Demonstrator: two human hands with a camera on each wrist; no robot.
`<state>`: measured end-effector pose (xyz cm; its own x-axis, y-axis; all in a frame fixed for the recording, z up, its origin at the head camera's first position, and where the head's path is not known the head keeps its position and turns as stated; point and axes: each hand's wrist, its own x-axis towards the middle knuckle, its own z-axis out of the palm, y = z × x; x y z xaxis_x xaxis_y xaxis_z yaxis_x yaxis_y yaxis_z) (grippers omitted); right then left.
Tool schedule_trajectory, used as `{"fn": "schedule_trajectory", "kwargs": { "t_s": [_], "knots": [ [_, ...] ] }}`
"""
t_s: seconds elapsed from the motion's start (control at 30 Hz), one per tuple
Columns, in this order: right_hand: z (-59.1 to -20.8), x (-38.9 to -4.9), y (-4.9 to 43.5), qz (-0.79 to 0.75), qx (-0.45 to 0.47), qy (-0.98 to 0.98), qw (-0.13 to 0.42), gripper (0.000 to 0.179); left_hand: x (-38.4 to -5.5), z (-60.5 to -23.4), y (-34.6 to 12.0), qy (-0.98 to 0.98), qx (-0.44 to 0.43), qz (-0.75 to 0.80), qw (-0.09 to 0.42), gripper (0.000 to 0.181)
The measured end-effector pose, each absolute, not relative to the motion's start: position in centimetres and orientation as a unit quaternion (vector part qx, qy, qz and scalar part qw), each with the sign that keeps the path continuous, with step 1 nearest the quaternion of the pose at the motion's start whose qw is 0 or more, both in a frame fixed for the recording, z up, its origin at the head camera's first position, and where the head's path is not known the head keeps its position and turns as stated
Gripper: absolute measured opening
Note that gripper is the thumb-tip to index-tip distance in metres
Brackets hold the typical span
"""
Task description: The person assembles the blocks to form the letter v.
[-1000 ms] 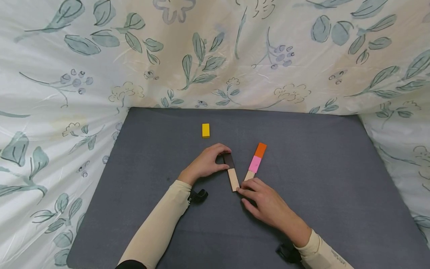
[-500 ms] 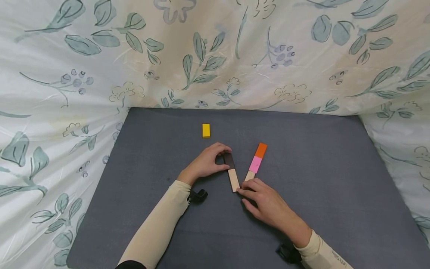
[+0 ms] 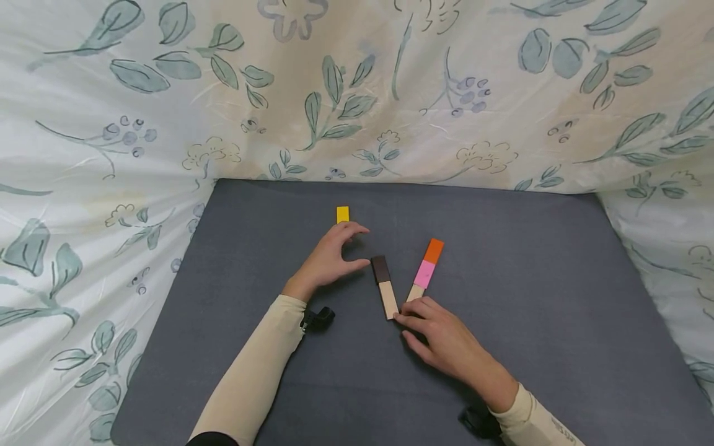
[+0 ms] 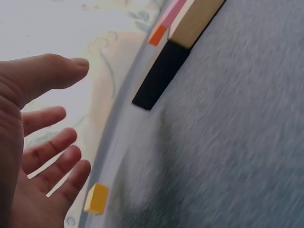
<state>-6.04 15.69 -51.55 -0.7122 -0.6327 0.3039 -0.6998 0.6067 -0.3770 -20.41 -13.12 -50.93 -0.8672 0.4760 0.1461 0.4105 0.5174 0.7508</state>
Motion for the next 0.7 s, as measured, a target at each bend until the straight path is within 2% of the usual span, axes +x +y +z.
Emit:
{"fn": "schedule_trajectory", "kwargs": {
  "t_s": [0.23, 0.7],
  "knots": [
    [-51.4, -5.9, 15.8, 0.242, 0.369, -0.895, 0.067, 0.032, -21.1, -50.2, -15.0, 0.882, 0.219, 0.417, 0.020, 0.065],
    [-51.5, -5.8, 15.8, 0.246, 0.367, -0.895, 0.066, 0.032, -22.3, -49.8, -16.9, 0.894, 0.194, 0.402, 0.034, 0.070]
  ]
}}
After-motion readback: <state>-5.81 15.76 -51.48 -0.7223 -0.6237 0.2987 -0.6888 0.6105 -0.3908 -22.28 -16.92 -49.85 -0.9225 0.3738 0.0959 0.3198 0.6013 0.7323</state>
